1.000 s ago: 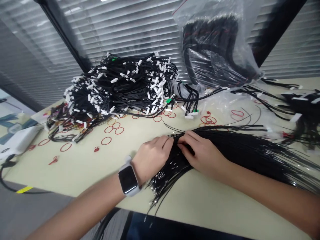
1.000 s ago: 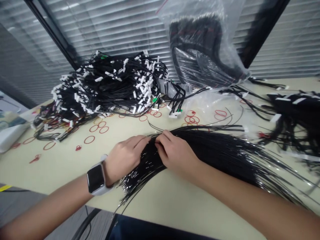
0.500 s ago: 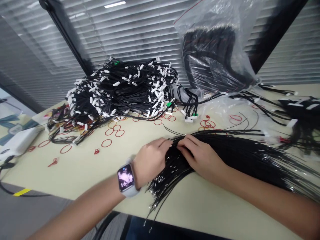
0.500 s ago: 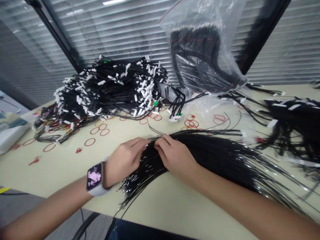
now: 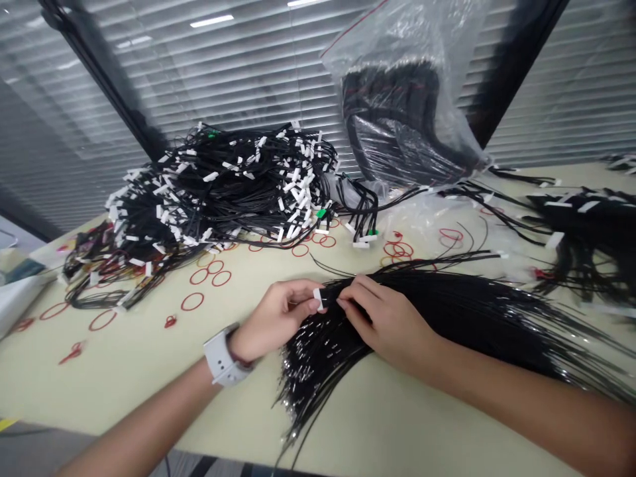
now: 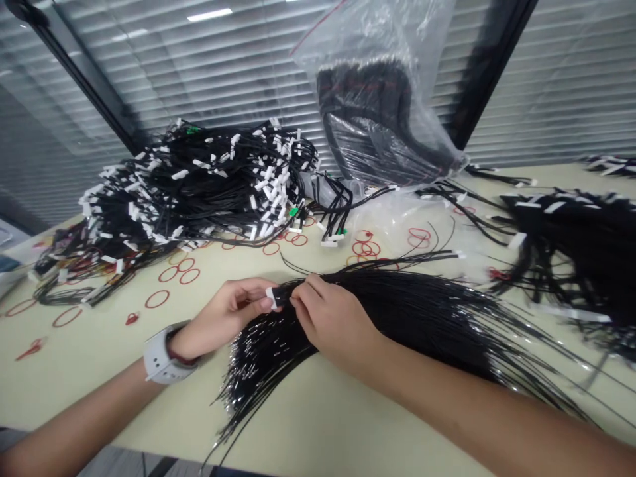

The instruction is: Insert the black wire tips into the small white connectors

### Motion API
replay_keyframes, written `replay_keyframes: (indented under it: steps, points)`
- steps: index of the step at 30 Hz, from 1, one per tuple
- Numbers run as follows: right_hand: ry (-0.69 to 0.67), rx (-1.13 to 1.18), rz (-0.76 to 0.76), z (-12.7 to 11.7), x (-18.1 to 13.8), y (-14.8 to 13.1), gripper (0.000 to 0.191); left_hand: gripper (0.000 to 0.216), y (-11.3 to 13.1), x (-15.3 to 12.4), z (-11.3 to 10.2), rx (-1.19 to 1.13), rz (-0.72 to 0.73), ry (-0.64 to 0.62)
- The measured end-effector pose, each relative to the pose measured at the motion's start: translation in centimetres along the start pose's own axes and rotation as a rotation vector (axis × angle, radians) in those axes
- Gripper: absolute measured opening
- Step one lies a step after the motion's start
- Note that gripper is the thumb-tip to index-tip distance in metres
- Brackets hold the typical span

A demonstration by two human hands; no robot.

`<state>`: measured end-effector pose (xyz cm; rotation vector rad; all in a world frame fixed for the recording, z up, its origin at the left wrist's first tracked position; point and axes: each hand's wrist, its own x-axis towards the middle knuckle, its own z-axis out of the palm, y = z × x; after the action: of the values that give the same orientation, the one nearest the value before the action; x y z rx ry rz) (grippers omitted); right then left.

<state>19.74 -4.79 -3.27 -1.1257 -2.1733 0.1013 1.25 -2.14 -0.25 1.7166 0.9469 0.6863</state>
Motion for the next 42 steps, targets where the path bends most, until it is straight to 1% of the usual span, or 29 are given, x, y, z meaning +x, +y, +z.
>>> replay_keyframes:
  steps: [5, 9, 14, 19, 21, 26, 33, 36, 38, 39, 40, 42]
  points:
    - [0.012, 0.004, -0.04, 0.0, 0.0, 0.0, 0.02, 0.012, -0.2, 0.3, -0.3, -0.03, -0.004, -0.039]
    - [0.038, 0.061, -0.024, -0.1, 0.0, 0.0, 0.019, 0.013, -0.2, 0.4, -0.4, -0.059, 0.003, -0.057]
    - [0.021, 0.083, -0.05, -0.2, -0.1, 0.1, 0.019, 0.01, -0.1, 0.3, -0.4, -0.03, 0.026, -0.063]
    - [0.066, 0.103, -0.067, -0.2, -0.1, 0.1, 0.018, 0.012, 0.0, 0.4, -0.4, -0.01, 0.04, -0.061]
    - [0.064, 0.104, -0.068, -0.2, -0.1, 0.1, 0.017, 0.011, 0.0, 0.4, -0.4, -0.001, 0.043, -0.063]
    - [0.041, 0.037, -0.07, -0.1, -0.1, 0.1, 0.019, 0.012, -0.3, 0.4, -0.2, -0.012, 0.023, -0.046]
    - [0.024, -0.056, -0.116, 0.2, -0.2, 0.2, 0.024, 0.008, -0.7, 0.2, 0.2, 0.045, 0.094, -0.036]
    - [0.052, -0.138, -0.145, -0.3, 0.0, 0.5, 0.024, 0.009, -0.6, 0.6, 0.0, 0.005, 0.092, -0.019]
    - [0.077, -0.223, -0.201, -1.2, 0.2, 0.5, 0.023, 0.01, -0.6, 0.8, -0.2, -0.011, 0.082, 0.008]
    - [0.067, -0.231, -0.238, -1.7, 0.4, 0.4, 0.022, 0.01, -0.6, 0.9, -0.4, -0.013, 0.078, 0.023]
    - [0.025, -0.201, -0.27, -2.2, 0.5, 0.3, 0.02, 0.01, -0.6, 1.0, -0.5, -0.014, 0.074, 0.035]
    - [-0.149, -0.074, -0.305, -3.0, 0.6, 0.0, 0.013, 0.011, -0.7, 1.1, -0.8, -0.018, 0.066, 0.049]
